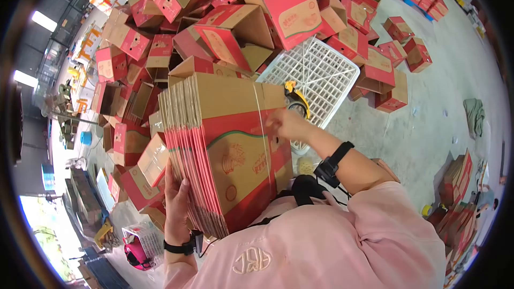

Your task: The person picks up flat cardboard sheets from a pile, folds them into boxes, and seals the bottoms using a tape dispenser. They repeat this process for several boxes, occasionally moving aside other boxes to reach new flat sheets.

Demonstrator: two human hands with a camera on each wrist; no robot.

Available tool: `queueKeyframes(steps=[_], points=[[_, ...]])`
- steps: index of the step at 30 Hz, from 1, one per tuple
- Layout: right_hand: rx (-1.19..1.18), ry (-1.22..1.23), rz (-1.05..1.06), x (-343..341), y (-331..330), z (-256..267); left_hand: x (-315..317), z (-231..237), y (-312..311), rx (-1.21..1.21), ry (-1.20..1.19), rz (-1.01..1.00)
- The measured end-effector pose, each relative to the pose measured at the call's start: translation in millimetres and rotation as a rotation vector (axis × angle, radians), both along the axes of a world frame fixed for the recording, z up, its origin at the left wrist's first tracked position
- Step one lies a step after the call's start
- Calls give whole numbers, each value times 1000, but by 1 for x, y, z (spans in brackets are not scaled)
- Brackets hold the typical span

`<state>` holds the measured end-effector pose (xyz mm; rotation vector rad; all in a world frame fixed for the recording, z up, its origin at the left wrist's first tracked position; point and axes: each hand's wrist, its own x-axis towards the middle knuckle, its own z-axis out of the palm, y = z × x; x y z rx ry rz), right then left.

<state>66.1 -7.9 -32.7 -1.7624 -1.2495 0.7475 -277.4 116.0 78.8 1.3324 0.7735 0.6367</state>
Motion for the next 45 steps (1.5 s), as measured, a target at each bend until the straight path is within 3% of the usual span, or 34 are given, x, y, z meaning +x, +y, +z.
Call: queueKeyframes(steps=[1,3,5,7,9,11,12,14,16,17,20,21,24,26,27,28,30,31,33,35,36,37,38,39,41,43,44,45], points=[[106,-57,-66,15,-5,-17,-1,0,-4,1,7,-35],[-199,-180,-378,54,-16,-42,1,3,-9,28,51,-2],[-554,-203,-435,77,-28,-85,-3,4,-15,-67,139,50],[-536,-195,-453,82,-43,-166,-6,2,-25,-89,149,89],[-513,-194,-460,88,-40,-190,1,3,-43,-79,169,169],[-725,394,-423,88,-28,-167,21,14,-61,-66,207,240],[-783,338,-383,97,-22,-169,30,19,-71,-63,217,252],[-703,635,-406,112,-25,-179,45,27,-87,-31,233,288],[-546,1106,-359,132,-40,-196,74,40,-98,33,283,333],[-553,1360,-285,140,-50,-161,89,47,-102,65,341,333],[-219,1583,-89,150,-82,-81,137,67,-101,10,270,306],[-236,1566,-63,155,-89,-49,152,69,-97,-11,242,281],[42,1672,20,161,-114,35,214,84,-94,-53,91,66],[179,1671,52,170,-125,71,259,87,-97,-100,140,-80],[202,1636,-64,174,-134,85,282,89,-99,-112,198,-148],[220,1573,-110,182,-142,91,300,96,-97,-101,193,-158],[286,1526,-258,205,-160,86,333,106,-93,-117,365,-460],[351,1477,-309,211,-167,86,345,97,-92,-107,363,-477],[445,1151,-426,225,-180,64,363,53,-84,-119,137,-626],[324,1105,-544,249,-200,13,362,-27,-60,364,197,-432],[266,1204,-564,259,-208,-5,351,-57,-46,635,261,-296],[257,1187,-593,268,-215,-20,342,-16,-57,324,579,-109],[183,1268,-588,276,-220,-33,311,-72,-34,681,643,4],[105,1353,-585,281,-226,-47,277,-124,-18,386,342,75],[80,1374,-610,293,-230,-69,206,-205,-19,62,650,296],[59,1321,-645,296,-214,-65,179,-223,-46,-811,356,169],[78,1329,-648,294,-198,-44,211,-160,-71,-809,259,179],[77,1323,-658,300,-189,-46,210,-162,-73,-816,259,170]])
